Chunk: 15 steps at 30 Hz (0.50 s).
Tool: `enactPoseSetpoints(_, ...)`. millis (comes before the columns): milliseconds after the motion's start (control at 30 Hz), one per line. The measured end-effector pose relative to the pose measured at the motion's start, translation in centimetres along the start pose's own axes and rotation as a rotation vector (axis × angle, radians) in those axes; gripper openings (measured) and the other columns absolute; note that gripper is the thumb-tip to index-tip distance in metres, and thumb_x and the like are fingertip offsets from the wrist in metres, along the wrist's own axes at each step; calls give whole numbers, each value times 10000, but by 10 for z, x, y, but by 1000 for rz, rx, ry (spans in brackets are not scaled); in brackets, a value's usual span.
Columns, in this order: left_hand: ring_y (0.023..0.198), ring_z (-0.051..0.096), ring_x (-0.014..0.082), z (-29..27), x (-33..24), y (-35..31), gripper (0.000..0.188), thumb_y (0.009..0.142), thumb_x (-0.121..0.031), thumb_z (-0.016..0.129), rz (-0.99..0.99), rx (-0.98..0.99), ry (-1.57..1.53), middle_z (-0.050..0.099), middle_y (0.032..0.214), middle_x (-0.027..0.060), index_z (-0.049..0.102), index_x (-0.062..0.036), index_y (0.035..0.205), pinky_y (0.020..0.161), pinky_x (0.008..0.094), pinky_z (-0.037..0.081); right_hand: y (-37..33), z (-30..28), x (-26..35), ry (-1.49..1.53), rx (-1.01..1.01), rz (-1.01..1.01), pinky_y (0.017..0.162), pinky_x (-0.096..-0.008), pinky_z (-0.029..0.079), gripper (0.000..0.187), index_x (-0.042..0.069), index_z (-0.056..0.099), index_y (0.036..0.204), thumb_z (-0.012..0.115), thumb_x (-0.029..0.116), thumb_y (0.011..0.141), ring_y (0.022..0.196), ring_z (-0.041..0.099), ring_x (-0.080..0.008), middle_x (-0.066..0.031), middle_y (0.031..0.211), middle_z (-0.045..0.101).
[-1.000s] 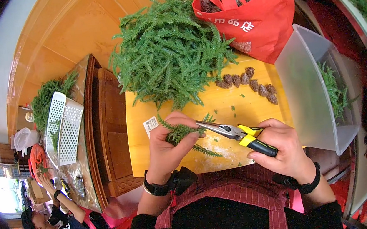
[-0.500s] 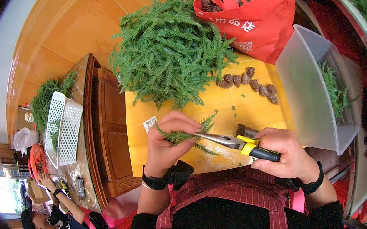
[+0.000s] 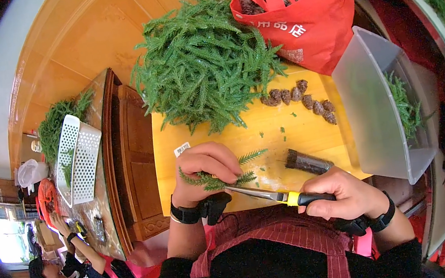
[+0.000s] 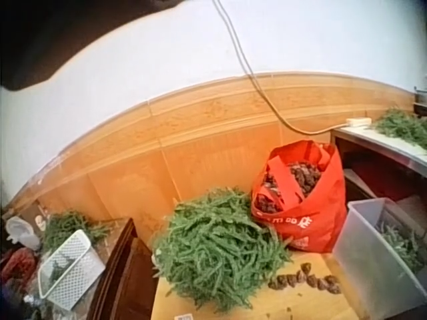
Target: Trimming and sorting small plant parts from green branches using hand clippers.
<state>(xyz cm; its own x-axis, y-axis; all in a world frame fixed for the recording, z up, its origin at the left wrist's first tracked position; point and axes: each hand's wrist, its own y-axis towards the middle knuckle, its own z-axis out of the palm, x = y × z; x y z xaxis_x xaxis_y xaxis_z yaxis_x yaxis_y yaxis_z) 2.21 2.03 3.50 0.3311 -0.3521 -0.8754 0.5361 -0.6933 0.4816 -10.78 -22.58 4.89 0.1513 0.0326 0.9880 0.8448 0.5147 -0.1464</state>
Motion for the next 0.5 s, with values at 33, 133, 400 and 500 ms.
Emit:
enactPoseSetpoints(33,715,593,217,0,0,0,89,668,-43,713,0,1,-1,617,782,110,655,-27,733,636,300,475,-1,0,0,32,17,-1,486,-232,389,286,-3,605,841,567,280,851,503,474,-94,-36,635,546)
enactPoseSetpoints(133,711,592,222,2,-2,1,67,682,-36,700,-33,-6,4,619,779,110,653,-22,728,627,304,472,-3,-2,-1,124,97,91,462,-218,378,298,3,617,856,545,293,864,485,480,-77,-16,608,537)
enactPoseSetpoints(400,706,592,230,5,-1,2,29,701,-26,680,8,20,-32,622,783,114,652,-20,709,624,308,472,1,-2,-9,501,202,153,559,-245,402,358,0,550,716,461,296,897,604,533,-136,-12,516,461)
enactPoseSetpoints(500,700,593,233,7,-2,1,30,701,-28,680,-51,-11,-54,621,777,112,653,-21,712,617,307,474,1,-2,-11,701,236,181,623,-289,419,388,33,489,624,448,306,896,674,551,-197,-11,492,426)
